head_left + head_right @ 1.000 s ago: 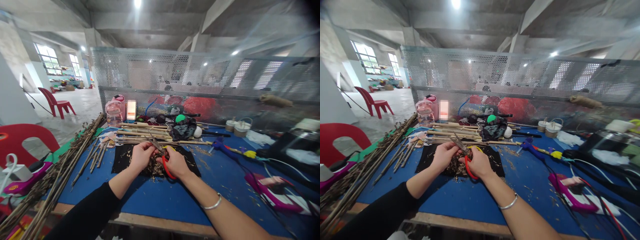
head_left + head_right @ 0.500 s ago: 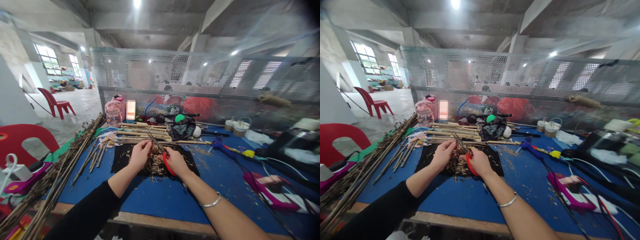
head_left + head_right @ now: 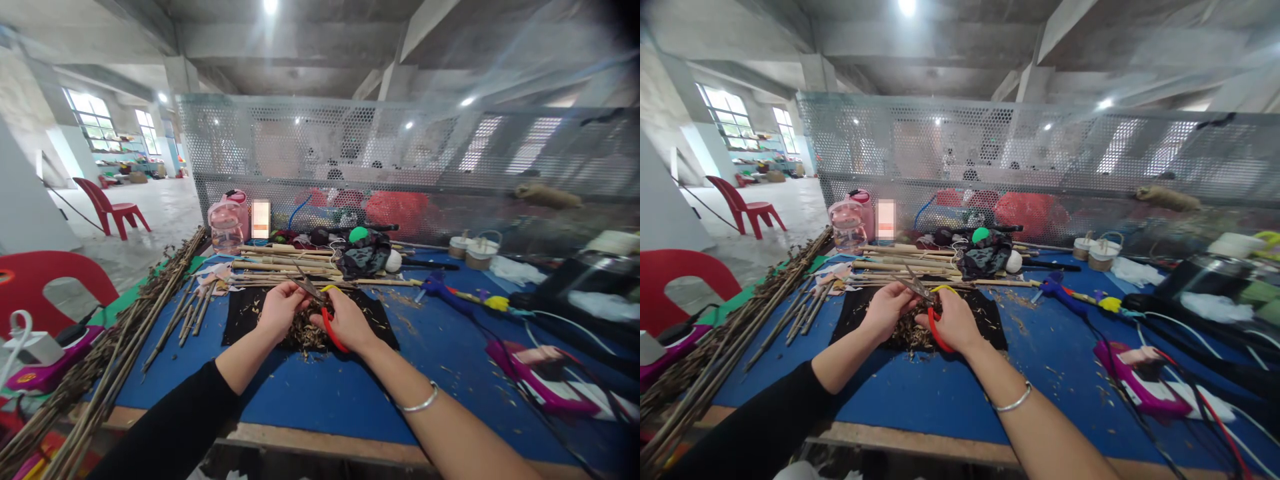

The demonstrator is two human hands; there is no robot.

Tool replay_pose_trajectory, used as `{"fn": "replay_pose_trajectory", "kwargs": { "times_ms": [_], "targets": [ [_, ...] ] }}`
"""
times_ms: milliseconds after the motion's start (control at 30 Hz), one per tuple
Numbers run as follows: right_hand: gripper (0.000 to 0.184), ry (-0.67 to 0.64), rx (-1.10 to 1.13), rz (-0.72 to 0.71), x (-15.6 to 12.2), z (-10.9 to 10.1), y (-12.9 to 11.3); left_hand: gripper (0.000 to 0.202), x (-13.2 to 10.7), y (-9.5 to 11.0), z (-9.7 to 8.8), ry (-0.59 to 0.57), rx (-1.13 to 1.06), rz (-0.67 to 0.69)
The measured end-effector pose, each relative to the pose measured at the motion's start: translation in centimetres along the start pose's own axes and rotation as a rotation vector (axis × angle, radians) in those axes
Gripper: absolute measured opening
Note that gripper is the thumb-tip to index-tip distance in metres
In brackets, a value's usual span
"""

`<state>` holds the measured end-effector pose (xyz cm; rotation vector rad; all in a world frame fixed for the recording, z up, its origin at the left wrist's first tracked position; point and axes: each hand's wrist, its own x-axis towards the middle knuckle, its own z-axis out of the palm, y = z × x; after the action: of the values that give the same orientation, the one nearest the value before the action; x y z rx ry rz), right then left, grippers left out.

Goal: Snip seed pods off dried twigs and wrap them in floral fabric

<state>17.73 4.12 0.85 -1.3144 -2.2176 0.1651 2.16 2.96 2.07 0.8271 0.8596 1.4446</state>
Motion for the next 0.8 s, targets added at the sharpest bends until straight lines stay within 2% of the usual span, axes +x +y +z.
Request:
{"fn": "replay_pose_trajectory", "kwargs": {
  "times_ms": [200,400,533,800],
  "targets": [
    [0.028,0.006,0.04,0.005,0.0,0.4,0.0,0.036,-0.4,0.1,0.5,0.011,0.007,0.036],
    [0.027,-0.032,0.05,0.122,-0.2,0.4,-0.6,0.03,-0.5,0.6,0.6,0.024,0.026,0.085],
    [0.027,-0.039,0.044,0.127,-0.2,0.1,-0.5,0.029,-0.4,0.6,0.4,0.034,0.048,0.105],
    [0.032,-0.078,-0.027,0.114,0.2,0.1,0.5,0.026,0.0,0.4,0.2,0.048,0.067,0.053]
  ]
}}
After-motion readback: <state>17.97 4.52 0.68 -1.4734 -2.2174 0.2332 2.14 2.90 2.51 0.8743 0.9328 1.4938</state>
